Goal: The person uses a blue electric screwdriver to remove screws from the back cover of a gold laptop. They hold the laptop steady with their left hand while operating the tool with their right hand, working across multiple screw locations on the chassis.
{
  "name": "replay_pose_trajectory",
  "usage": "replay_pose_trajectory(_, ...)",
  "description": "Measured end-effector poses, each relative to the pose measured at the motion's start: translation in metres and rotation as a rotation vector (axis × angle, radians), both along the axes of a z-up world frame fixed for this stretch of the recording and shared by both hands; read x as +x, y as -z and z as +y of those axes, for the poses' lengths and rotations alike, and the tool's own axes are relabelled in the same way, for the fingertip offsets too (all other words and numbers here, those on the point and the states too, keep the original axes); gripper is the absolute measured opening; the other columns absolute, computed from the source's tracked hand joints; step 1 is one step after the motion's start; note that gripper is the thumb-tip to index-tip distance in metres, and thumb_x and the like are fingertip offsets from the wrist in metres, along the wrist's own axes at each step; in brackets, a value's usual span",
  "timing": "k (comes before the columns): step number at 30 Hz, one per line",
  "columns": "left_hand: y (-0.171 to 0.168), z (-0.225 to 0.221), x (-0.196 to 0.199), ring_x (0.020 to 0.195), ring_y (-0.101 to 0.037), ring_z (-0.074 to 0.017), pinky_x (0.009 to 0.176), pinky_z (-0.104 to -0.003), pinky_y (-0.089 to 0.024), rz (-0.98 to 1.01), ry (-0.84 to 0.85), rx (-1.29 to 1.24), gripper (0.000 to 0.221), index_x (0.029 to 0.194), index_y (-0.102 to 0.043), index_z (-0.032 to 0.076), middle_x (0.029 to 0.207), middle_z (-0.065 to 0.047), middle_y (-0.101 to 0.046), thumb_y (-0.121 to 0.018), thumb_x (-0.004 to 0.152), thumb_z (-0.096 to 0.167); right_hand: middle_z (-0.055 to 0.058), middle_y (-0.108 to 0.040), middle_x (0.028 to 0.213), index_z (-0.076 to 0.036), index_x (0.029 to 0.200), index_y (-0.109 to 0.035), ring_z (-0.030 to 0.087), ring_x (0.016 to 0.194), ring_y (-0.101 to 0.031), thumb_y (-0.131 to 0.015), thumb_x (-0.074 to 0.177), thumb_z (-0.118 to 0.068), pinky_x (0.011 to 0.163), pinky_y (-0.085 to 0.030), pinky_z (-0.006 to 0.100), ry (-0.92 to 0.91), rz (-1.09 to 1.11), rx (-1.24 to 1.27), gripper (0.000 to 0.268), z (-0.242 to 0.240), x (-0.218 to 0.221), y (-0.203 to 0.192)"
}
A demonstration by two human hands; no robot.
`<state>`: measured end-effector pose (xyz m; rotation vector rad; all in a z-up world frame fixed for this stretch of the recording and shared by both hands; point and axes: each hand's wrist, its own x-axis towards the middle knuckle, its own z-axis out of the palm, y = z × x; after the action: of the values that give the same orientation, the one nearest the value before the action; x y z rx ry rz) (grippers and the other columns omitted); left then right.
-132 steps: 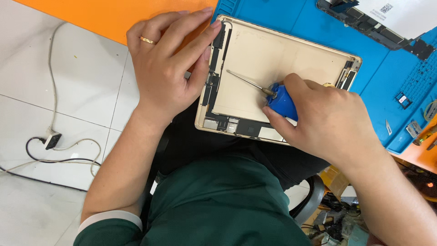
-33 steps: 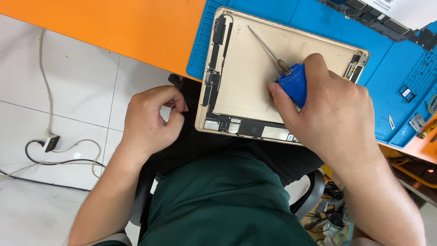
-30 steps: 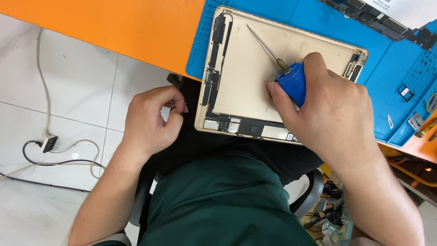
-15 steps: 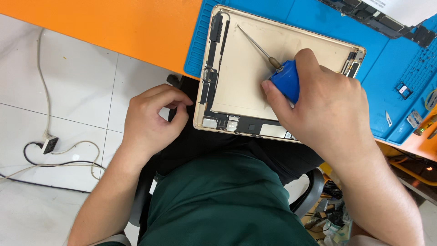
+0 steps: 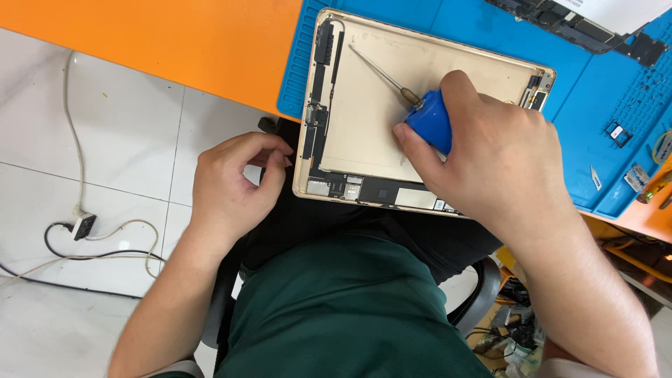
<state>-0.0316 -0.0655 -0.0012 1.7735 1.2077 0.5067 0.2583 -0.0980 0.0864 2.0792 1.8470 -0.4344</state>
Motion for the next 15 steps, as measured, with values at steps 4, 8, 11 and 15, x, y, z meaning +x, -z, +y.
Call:
replay_pose_trajectory(4, -0.0010, 0.0001, -0.0001, 0.077, -0.078, -0.0157, 0.076, -0.028, -0.060, 0.002, -0.015, -0.001, 0.020, 0.102, -0.078, 0.009, 0.088, -0.002, -0.079, -0.061, 0.095, 0.001, 0.011, -0.069, 0.075, -0.009, 0.115, -0.054, 0.049, 0.069, -0.070, -0.068, 0.111, -0.064, 0.051, -0.053, 0.058, -0.002, 0.038, 0.051, 0.057, -0.0004, -0.0004, 0.0019)
replay_pose_trajectory(8, -0.0003, -0.0020, -0.0002, 0.078, -0.079, -0.0157, 0.077, -0.028, -0.060, 0.007, -0.023, 0.002, 0.019, 0.103, -0.078, 0.009, 0.088, -0.002, -0.080, -0.062, 0.097, 0.002, 0.016, -0.071, 0.078, -0.007, 0.116, -0.054, 0.054, 0.072, -0.070, -0.065, 0.112, -0.064, 0.053, -0.053, 0.061, 0.031, 0.047, 0.038, 0.057, 0.0018, -0.0014, 0.0019)
replay_pose_trajectory(11, -0.0002, -0.0029, 0.0009, 0.079, -0.079, -0.0160, 0.078, -0.028, -0.060, 0.000, -0.028, 0.007, 0.018, 0.104, -0.078, 0.009, 0.089, -0.002, -0.080, -0.062, 0.098, 0.002, 0.016, -0.071, 0.079, -0.008, 0.116, -0.054, 0.054, 0.073, -0.071, -0.065, 0.112, -0.064, 0.052, -0.053, 0.061, 0.024, 0.056, 0.033, 0.056, 0.0033, -0.0003, 0.0000)
replay_pose_trajectory(15, -0.0019, -0.0030, 0.0032, 0.080, -0.080, -0.0166, 0.077, -0.029, -0.061, -0.006, -0.023, 0.021, 0.018, 0.105, -0.078, 0.008, 0.089, -0.003, -0.080, -0.062, 0.099, 0.001, 0.016, -0.072, 0.082, -0.010, 0.116, -0.054, 0.054, 0.076, -0.071, -0.063, 0.113, -0.064, 0.052, -0.054, 0.061, 0.024, 0.065, 0.013, 0.056, 0.0046, -0.0001, -0.0024)
